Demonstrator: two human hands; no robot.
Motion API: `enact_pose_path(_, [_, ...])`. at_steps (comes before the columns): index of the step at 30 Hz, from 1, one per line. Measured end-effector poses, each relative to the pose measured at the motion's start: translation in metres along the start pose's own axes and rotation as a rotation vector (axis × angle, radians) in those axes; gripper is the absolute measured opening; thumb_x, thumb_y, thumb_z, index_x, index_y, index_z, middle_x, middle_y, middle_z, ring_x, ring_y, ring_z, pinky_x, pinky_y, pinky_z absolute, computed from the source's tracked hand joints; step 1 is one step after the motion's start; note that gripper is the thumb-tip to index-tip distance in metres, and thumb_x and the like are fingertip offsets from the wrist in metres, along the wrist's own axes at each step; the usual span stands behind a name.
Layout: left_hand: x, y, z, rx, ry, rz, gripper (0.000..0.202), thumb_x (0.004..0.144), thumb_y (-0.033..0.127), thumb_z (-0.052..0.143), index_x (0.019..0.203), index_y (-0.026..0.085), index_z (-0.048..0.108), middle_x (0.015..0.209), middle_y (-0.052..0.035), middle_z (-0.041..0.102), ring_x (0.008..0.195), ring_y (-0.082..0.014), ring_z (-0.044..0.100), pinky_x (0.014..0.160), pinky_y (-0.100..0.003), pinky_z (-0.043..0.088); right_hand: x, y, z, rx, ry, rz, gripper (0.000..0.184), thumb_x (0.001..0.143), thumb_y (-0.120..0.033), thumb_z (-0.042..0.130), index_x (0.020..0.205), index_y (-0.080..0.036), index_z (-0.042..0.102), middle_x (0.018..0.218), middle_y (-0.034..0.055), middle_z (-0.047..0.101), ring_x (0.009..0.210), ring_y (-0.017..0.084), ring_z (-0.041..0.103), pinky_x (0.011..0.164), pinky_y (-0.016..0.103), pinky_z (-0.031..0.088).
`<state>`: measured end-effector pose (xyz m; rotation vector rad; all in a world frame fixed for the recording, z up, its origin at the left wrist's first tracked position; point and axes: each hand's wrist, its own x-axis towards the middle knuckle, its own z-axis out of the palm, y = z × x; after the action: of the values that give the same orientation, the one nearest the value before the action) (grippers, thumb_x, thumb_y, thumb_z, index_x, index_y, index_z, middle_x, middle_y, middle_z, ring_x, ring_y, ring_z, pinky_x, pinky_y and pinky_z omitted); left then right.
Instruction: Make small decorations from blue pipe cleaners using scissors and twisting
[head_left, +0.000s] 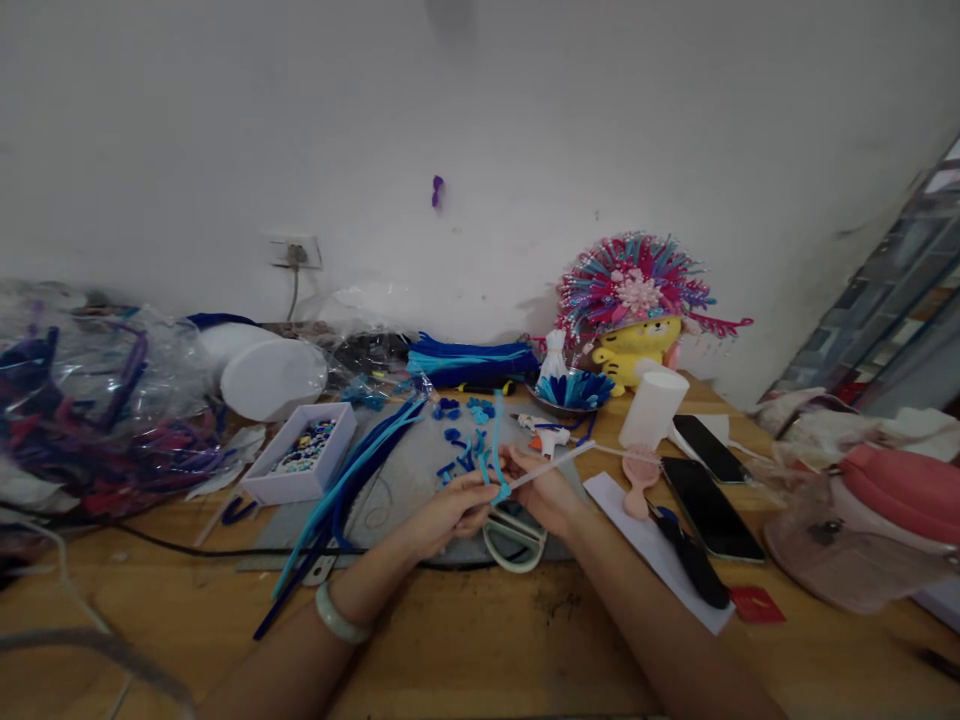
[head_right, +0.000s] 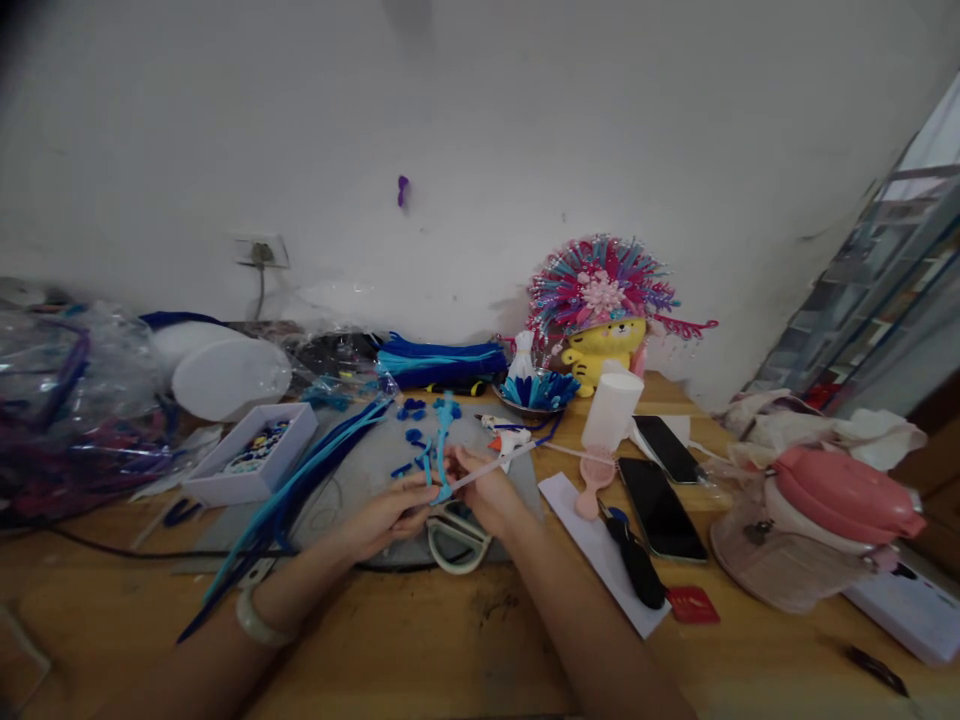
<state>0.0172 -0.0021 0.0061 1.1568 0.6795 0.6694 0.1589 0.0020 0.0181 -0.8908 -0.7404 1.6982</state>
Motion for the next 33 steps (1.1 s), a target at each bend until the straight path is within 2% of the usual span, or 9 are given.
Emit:
enact_pose_path(6, [0.006,0.002,-0.008,0.577,0.33,0.277,0.027,0.074,0.036,0.048,0.088,0.018,0.062,0.057,0.0021,0.055,0.047,-0.0088,0.04,0.047,-0.02,0.03,0.0,0.003,0.001,-0.207,0.146,0.03,0.006,0.068,-0.017,0.052,0.068,-0.016,0.058,0.054,-0.0026,0.054,0.044,0.007,0.044,0.042,0.017,0.031])
enact_pose_path(9, [0.004,0.001,-0.011,1.004,0.438,0.247,0.025,0.077,0.032,0.043,0.084,0.02,0.064,0.063,-0.0018,0.062,0.055,-0.0132,0.049,0.054,-0.023,0.033,-0.003,0.003,0.004,-0.333,0.107,0.113,0.024,0.076,-0.028,0.044,0.059,-0.015,0.056,0.049,-0.0003,0.052,0.039,0.007,0.041,0.039,0.018,0.029])
enact_pose_path(12, [0.0,0.001,-0.011,1.303,0.426,0.177,0.027,0.078,0.029,0.04,0.084,0.02,0.065,0.066,-0.006,0.064,0.059,-0.0164,0.054,0.054,-0.024,0.032,-0.007,0.001,0.006,-0.345,0.029,0.254,0.041,0.079,-0.042,0.037,0.053,-0.015,0.053,0.044,0.0009,0.048,0.036,0.008,0.04,0.036,0.019,0.026])
enact_pose_path(15, [-0.001,0.002,-0.011,1.398,0.364,0.169,0.03,0.078,0.027,0.038,0.094,0.021,0.063,0.07,-0.0077,0.066,0.061,-0.0182,0.056,0.054,-0.025,0.032,-0.008,-0.001,0.007,-0.32,-0.041,0.282,0.029,0.076,-0.035,0.048,0.057,-0.014,0.054,0.047,-0.0005,0.05,0.038,0.006,0.042,0.036,0.017,0.026])
enact_pose_path(19, [0.0,0.002,-0.012,1.217,0.404,0.222,0.035,0.079,0.029,0.036,0.107,0.022,0.057,0.066,-0.0042,0.064,0.056,-0.0156,0.054,0.053,-0.024,0.032,-0.006,-0.005,0.004,-0.21,-0.053,0.198,0.018,0.075,-0.026,0.051,0.063,-0.013,0.054,0.05,-0.0026,0.051,0.039,0.004,0.042,0.037,0.015,0.026])
enact_pose_path(22, [0.002,0.003,-0.01,0.995,0.437,0.27,0.032,0.078,0.031,0.039,0.1,0.02,0.059,0.06,-0.001,0.059,0.052,-0.0132,0.049,0.052,-0.023,0.032,-0.006,-0.006,0.002,-0.138,-0.067,0.148,0.019,0.074,-0.028,0.051,0.064,-0.013,0.054,0.051,-0.0037,0.049,0.038,0.004,0.04,0.037,0.016,0.025])
enact_pose_path(27, [0.005,0.006,-0.006,0.467,0.47,0.311,0.022,0.072,0.035,0.047,0.076,0.016,0.057,0.054,0.0029,0.051,0.049,-0.0095,0.044,0.048,-0.021,0.031,-0.003,0.001,-0.002,-0.478,-0.158,0.07,0.02,0.069,-0.033,0.055,0.061,-0.015,0.058,0.051,-0.0023,0.053,0.042,0.008,0.043,0.044,0.02,0.031])
enact_pose_path(30, [0.005,0.007,-0.006,0.18,0.455,0.216,0.024,0.069,0.04,0.052,0.071,0.016,0.051,0.039,0.0094,0.033,0.035,-0.005,0.026,0.038,-0.02,0.018,0.002,0.004,-0.008,-0.851,-0.121,-0.207,0.018,0.071,-0.03,0.054,0.06,-0.018,0.062,0.058,-0.0001,0.058,0.056,0.012,0.049,0.059,0.026,0.038])
enact_pose_path(33, [0.002,0.008,-0.006,-0.029,0.292,0.146,0.024,0.067,0.04,0.056,0.068,0.017,0.047,0.033,0.0119,0.025,0.03,-0.0026,0.014,0.035,-0.019,0.01,0.005,0.001,-0.013,-1.106,0.012,-0.595,0.013,0.071,-0.024,0.056,0.065,-0.022,0.066,0.072,0.003,0.061,0.074,0.017,0.051,0.074,0.031,0.037])
